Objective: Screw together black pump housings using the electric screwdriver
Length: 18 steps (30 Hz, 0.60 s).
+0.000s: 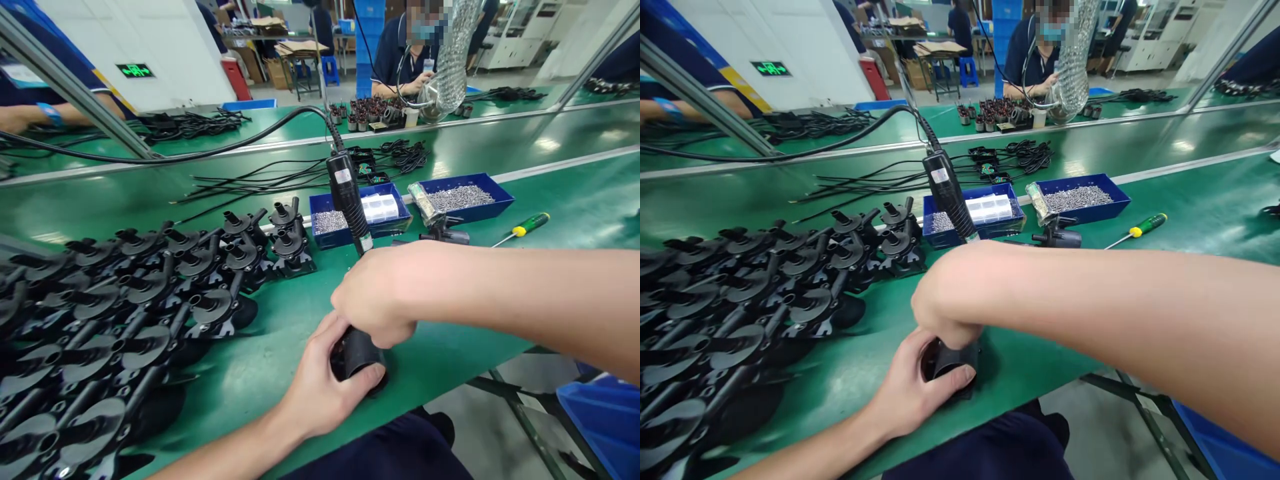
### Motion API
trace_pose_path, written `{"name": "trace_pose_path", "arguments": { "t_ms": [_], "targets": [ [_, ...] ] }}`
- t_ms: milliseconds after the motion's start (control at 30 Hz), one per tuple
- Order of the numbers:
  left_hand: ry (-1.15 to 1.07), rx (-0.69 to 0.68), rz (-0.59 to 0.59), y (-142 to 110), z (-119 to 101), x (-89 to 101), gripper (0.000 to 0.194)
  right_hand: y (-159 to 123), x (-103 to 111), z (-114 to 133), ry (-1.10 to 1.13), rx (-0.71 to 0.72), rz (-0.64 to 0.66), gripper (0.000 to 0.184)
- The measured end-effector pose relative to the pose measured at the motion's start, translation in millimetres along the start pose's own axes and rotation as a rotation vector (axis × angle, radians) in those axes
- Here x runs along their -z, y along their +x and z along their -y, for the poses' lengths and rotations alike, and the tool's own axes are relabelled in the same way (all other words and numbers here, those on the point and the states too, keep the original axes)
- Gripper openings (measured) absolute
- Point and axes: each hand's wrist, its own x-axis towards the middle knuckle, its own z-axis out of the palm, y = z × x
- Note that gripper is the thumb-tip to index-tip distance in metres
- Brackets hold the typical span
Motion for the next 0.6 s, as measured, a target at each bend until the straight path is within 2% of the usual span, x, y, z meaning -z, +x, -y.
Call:
{"name": "trace_pose_path", "arguments": {
  "t_ms": [67, 100, 133, 200, 300, 367, 433, 500, 533, 600],
  "targets": [
    [0.017, 0.004, 0.01, -0.7, 3.4, 0.0, 0.038, -19.7, 16.4, -8.0, 0.002, -0.034, 0.247, 0.019],
    [0.018, 0.002, 0.01, -1.2, 5.6, -0.2, 0.039, -30.2, 21.4, -9.8, 0.014, -0.057, 0.329, 0.02],
    [0.011, -0.003, 0.008, -1.8, 7.8, -0.4, 0.041, -40.2, 23.4, -10.7, 0.038, -0.083, 0.357, 0.023],
    [-0.017, -0.01, 0.013, -3.3, 12.4, -1.0, 0.044, -57.3, 17.9, -11.5, 0.143, -0.11, 0.28, 0.03],
    [-0.068, -0.016, 0.025, -5.5, 17.0, -1.0, 0.048, -75.8, -12.3, -14.7, 0.425, -0.149, 0.084, 0.035],
    [-0.089, -0.018, 0.038, -6.6, 17.9, 0.1, 0.049, -85.0, -41.8, -18.6, 0.719, -0.195, -0.01, 0.031],
    [-0.091, -0.014, 0.051, -7.3, 17.7, 1.6, 0.048, -92.9, -71.4, -22.2, 1.117, -0.255, -0.024, 0.024],
    [-0.08, -0.002, 0.062, -7.9, 17.3, 3.0, 0.048, -100.6, -93.0, -22.5, 1.478, -0.299, -0.026, 0.037],
    [-0.076, 0.003, 0.063, -8.0, 17.3, 3.3, 0.048, -104.4, -99.0, -20.6, 1.566, -0.321, -0.05, 0.046],
    [-0.075, 0.01, 0.067, -7.9, 17.4, 3.3, 0.047, -111.8, -100.7, -12.2, 1.486, -0.36, -0.148, 0.041]
  ]
}}
